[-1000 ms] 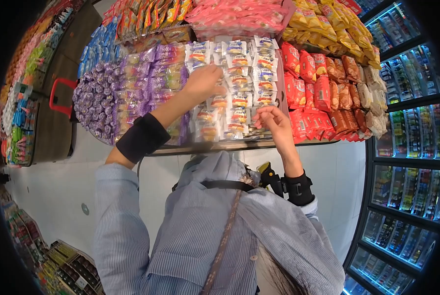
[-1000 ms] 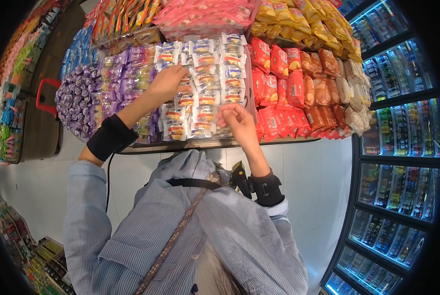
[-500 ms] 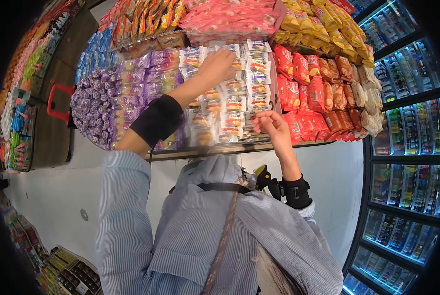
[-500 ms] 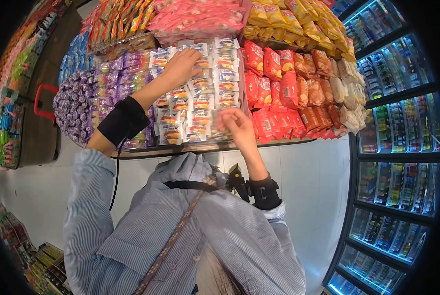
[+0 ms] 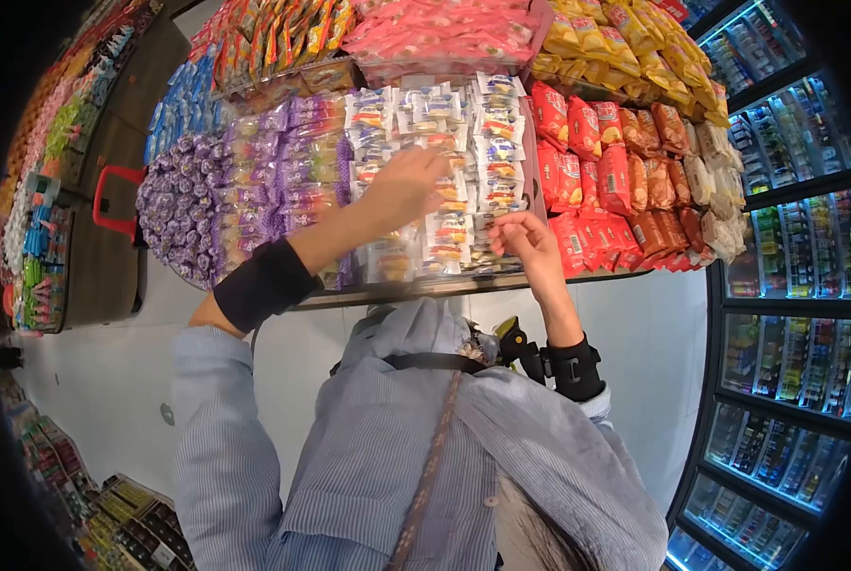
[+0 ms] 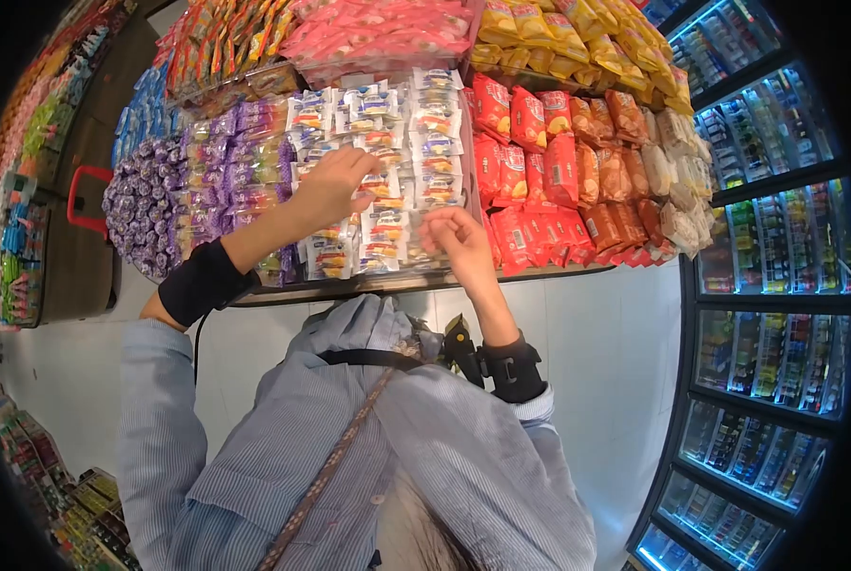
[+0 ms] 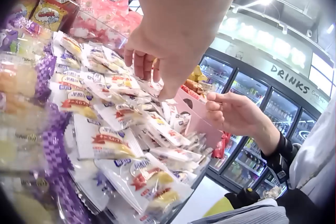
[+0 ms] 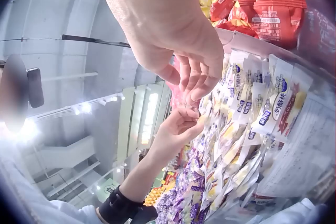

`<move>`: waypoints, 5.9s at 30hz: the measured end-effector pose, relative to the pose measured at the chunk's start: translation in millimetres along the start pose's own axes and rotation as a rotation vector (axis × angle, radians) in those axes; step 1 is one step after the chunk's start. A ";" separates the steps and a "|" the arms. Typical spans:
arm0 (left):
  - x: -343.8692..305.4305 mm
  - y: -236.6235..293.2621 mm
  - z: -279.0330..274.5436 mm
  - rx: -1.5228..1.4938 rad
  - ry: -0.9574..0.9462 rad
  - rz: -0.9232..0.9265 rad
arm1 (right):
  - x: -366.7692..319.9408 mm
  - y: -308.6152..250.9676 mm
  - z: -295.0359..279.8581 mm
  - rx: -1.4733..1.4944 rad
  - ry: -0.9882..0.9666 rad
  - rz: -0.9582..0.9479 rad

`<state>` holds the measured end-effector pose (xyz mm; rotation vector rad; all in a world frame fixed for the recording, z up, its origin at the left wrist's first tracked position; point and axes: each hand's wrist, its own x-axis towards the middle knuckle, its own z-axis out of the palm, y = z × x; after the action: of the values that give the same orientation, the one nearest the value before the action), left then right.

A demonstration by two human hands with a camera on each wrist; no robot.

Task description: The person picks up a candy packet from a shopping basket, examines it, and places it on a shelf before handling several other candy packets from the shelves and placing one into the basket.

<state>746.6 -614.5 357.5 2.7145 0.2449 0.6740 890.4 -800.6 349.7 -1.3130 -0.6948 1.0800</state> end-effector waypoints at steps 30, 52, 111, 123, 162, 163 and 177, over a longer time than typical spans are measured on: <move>70.9 -77.6 7.9 0.321 0.026 -0.022 | 3.7 -2.2 7.2 -0.007 -0.041 -0.036; -4.5 -48.1 -15.2 0.217 0.001 0.008 | 7.7 1.7 2.7 0.000 -0.046 -0.018; 13.9 -1.9 23.5 -0.035 -0.156 0.022 | -18.3 -9.3 -13.9 0.012 0.047 -0.031; -55.0 -6.3 -23.0 -0.001 -0.141 -0.126 | -15.4 -9.3 -11.6 0.030 0.035 -0.035; -208.7 6.8 -106.1 -0.252 0.582 -0.876 | 18.7 28.3 169.2 -0.002 -0.538 0.185; -228.0 2.5 -111.9 -0.230 0.598 -0.903 | 17.0 31.4 188.1 -0.008 -0.560 0.198; -508.5 -57.5 -242.8 -0.347 0.821 -1.192 | 0.0 96.2 499.8 0.051 -0.786 0.251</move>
<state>181.2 -617.3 324.1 1.3858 1.5535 1.1646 420.9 -604.1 343.3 -0.9205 -1.0796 1.8383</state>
